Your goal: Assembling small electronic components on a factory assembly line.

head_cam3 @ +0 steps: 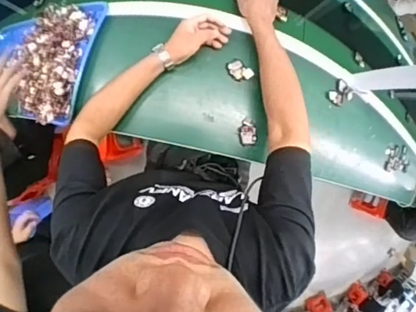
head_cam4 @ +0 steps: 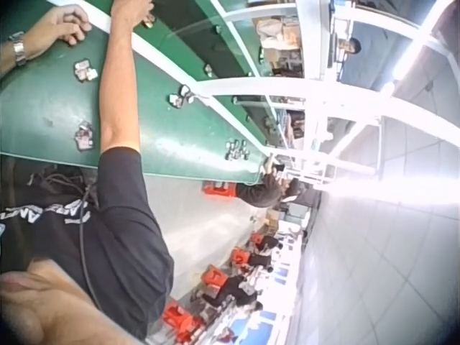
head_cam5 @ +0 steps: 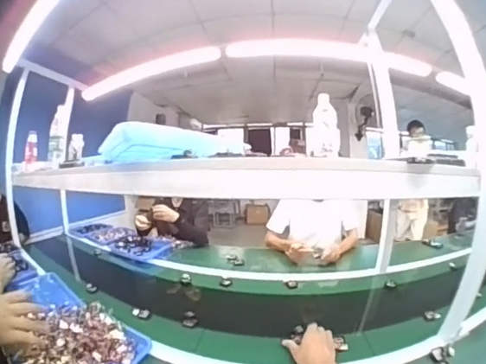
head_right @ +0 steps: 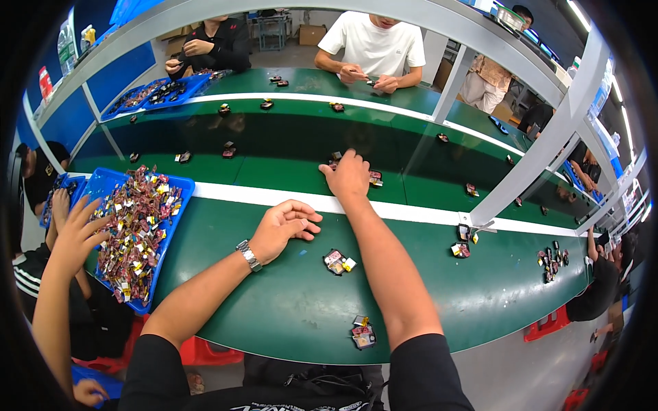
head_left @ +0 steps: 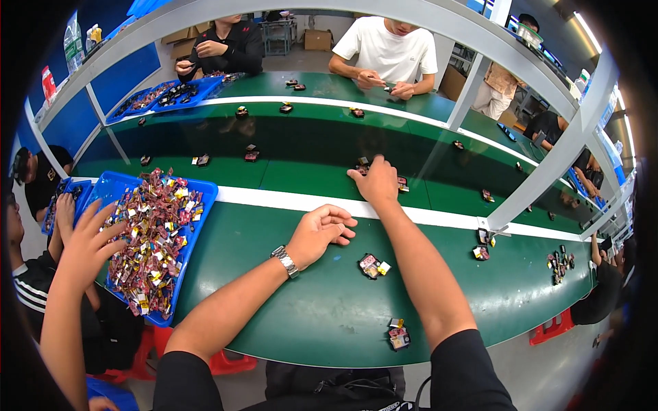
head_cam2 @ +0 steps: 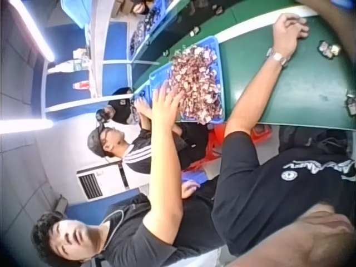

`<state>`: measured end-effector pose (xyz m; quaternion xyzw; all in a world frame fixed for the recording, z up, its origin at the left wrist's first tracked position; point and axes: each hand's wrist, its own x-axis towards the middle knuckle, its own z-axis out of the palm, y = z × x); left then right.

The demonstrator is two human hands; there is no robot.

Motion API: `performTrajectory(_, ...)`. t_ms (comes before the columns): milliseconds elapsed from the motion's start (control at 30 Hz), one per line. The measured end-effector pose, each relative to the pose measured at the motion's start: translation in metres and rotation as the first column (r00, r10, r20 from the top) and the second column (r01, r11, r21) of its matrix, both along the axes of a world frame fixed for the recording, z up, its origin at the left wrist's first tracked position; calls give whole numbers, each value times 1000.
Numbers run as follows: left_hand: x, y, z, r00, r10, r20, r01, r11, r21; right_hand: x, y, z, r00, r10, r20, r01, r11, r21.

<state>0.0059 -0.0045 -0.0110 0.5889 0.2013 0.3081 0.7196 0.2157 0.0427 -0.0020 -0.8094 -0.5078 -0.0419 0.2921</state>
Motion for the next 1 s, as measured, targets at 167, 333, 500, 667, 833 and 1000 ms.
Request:
performTrajectory(167, -2, -1, 4, 999, 42, -1, -42, 995, -88, 6, -9, -2, 927, 138, -350, -96, 986, 136)
performTrajectory(333, -14, 13, 8, 994, 107, -23, -109, 960, -259, -10, -95, 28, 764, 579, -284, -513, 813, 277)
performTrajectory(500, -17, 19, 11, 958, -282, -48, 266, 940, -215, -24, -155, 33, 609, 769, -192, -752, 637, 168)
performTrajectory(667, -8, 4, 15, 960, -244, -138, 224, 964, -143, -24, -160, 30, 640, 758, -124, -734, 652, 190)
performTrajectory(833, -11, -1, 11, 990, -111, -90, 93, 978, -185, -34, -161, 13, 722, 690, 46, -666, 675, 319)
performTrajectory(1000, -10, -14, 16, 990, -96, -103, 75, 978, -192, -45, -160, 10, 783, 595, 183, -617, 705, 350)
